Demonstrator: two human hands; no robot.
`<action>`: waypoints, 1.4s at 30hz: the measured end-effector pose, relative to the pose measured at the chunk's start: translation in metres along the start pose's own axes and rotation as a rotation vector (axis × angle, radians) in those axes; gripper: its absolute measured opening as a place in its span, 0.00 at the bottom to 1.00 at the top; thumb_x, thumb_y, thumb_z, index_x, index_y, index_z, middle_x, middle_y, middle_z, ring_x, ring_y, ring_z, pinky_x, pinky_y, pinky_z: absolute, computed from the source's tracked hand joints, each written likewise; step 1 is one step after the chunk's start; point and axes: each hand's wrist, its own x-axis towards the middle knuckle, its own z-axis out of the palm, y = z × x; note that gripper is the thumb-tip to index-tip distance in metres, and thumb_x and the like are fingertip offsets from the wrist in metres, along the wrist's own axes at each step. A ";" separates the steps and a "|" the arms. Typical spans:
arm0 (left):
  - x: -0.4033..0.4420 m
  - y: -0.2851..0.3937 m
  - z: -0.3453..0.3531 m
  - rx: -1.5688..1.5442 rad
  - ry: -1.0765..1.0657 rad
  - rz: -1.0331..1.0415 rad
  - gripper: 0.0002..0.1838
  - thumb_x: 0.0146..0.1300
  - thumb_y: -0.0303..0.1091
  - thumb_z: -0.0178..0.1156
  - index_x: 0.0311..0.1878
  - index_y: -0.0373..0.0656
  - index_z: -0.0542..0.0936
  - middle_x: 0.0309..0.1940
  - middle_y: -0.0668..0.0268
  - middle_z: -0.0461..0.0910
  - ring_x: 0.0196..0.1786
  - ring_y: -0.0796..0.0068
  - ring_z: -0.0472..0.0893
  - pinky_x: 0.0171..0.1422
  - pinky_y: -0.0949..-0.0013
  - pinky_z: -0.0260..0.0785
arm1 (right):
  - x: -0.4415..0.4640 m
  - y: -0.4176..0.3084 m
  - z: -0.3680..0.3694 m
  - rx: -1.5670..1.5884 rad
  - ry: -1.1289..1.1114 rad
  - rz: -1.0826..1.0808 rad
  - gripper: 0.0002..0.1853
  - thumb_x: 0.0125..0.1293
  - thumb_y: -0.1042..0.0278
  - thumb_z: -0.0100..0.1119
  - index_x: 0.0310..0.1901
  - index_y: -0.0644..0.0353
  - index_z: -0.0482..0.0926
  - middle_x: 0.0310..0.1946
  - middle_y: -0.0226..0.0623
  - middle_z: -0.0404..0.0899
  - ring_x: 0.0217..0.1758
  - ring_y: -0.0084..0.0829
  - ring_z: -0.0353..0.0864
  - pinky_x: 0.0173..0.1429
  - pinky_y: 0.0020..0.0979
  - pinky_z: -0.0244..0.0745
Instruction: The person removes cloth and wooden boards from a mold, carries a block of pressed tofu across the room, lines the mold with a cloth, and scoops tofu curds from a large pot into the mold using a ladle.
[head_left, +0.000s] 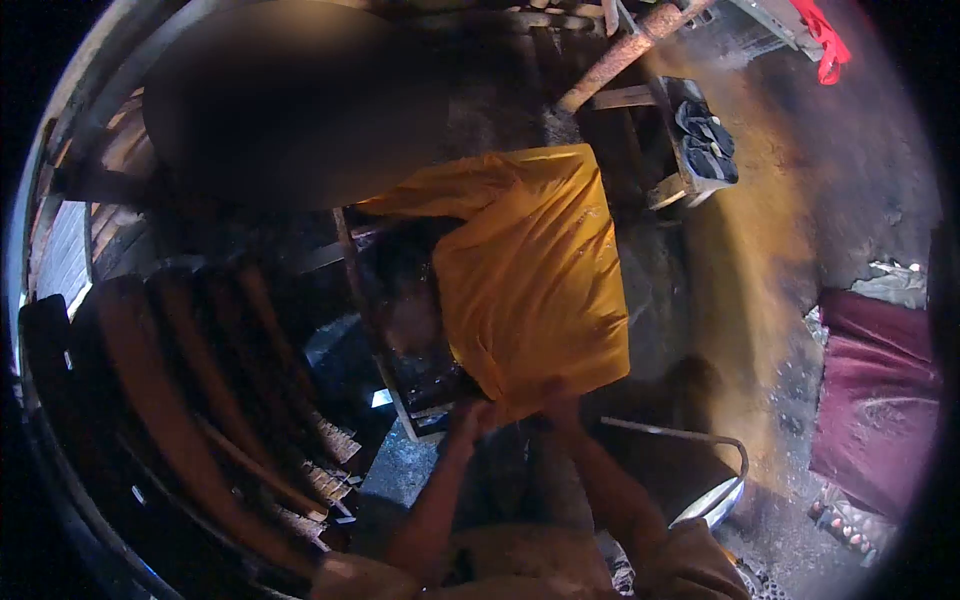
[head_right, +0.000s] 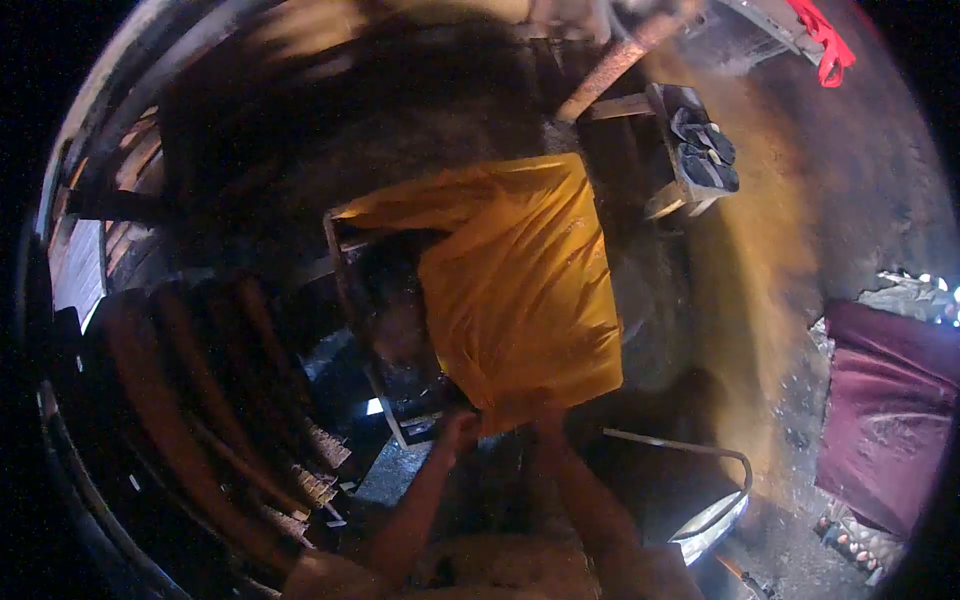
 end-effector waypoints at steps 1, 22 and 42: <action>-0.008 0.000 0.019 -0.112 -0.083 -0.110 0.26 0.58 0.57 0.52 0.53 0.49 0.71 0.44 0.61 0.75 0.44 0.62 0.77 0.49 0.50 0.66 | 0.002 0.024 -0.002 -0.273 -0.039 -0.079 0.22 0.62 0.58 0.52 0.53 0.62 0.68 0.38 0.45 0.74 0.42 0.31 0.75 0.43 0.35 0.73; 0.092 -0.042 0.061 0.404 0.804 0.058 0.23 0.55 0.51 0.57 0.44 0.40 0.76 0.35 0.63 0.80 0.34 0.71 0.81 0.32 0.66 0.73 | 0.036 0.133 0.061 0.067 -0.005 0.208 0.14 0.60 0.61 0.51 0.45 0.55 0.75 0.37 0.41 0.77 0.39 0.38 0.77 0.41 0.40 0.70; -0.002 -0.036 0.087 -0.310 0.343 0.168 0.24 0.55 0.51 0.60 0.46 0.42 0.74 0.35 0.63 0.78 0.35 0.67 0.81 0.34 0.64 0.76 | 0.009 0.040 -0.038 -0.281 -0.190 -0.196 0.15 0.61 0.58 0.49 0.43 0.59 0.76 0.40 0.44 0.76 0.42 0.39 0.75 0.46 0.40 0.69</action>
